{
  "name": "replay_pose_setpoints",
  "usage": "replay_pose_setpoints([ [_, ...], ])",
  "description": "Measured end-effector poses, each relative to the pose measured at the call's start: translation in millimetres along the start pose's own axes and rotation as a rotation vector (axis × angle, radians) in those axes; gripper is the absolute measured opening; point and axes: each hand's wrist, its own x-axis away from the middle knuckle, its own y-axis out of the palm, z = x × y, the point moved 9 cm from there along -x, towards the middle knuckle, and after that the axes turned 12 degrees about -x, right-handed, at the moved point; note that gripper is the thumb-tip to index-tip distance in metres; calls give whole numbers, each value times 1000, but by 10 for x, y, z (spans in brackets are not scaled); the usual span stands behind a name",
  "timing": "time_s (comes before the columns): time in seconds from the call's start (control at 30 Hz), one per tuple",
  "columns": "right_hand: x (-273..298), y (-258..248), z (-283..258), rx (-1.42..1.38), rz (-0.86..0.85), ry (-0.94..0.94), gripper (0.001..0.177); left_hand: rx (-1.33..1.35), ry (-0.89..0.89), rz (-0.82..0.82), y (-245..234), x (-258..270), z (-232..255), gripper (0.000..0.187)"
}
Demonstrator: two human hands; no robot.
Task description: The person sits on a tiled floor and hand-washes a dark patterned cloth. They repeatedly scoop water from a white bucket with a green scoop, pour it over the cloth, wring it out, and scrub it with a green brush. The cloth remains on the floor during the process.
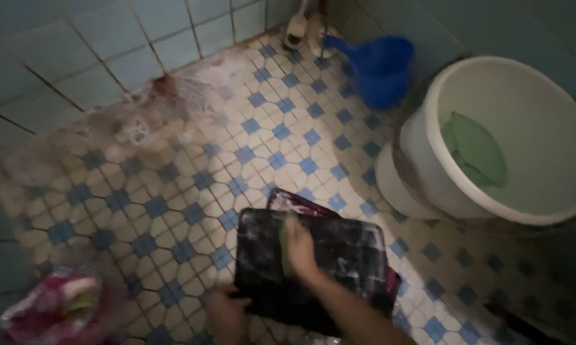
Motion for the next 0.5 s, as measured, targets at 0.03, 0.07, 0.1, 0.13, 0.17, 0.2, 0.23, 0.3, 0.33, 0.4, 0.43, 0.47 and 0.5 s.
replay_pose_setpoints([
  [0.03, -306, -6, 149, 7, 2, 5, 45, -1, -1, -9, 37, 34, 0, 41],
  [0.07, -614, -24, 207, 185, 71, -73, 44, 16, 6, 8, 15, 52, -4, 41],
  [0.1, -913, -26, 248, 363, 138, -151, 44, 32, 13, 26, -17, 75, -4, 40],
  [0.13, -837, -94, 424, 366, 144, -149, 44, 30, 17, 22, 113, 3, -125, 40],
  [0.17, -766, -139, 587, 391, 130, -152, 39, -42, 130, 58, 199, -59, -143, 39],
  [0.2, -765, -144, 717, 413, 116, -163, 35, -108, 246, 103, 259, -155, -120, 38],
  [0.23, -432, -233, 787, 412, 121, -171, 35, -104, 253, 108, 227, -183, -22, 38],
  [0.3, 229, -233, 1002, -168, -49, -184, 44, -125, 139, 14, 239, -305, 23, 37],
  [0.33, 280, -226, 1095, -169, -50, -185, 44, -124, 138, 16, 240, -314, 24, 37],
  [0.4, 422, -199, 1235, -311, -87, -262, 44, 41, -89, -126, 383, -335, -203, 38],
  [0.43, -3, -155, 933, -313, -90, -262, 44, 41, -92, -125, 396, -389, -249, 38],
  [0.47, -404, -254, 749, -131, 45, -113, 45, 71, -23, -113, 429, -403, -250, 38],
  [0.5, -782, -362, 511, 54, 173, 42, 60, 100, 46, -101, 454, -407, -251, 39],
])
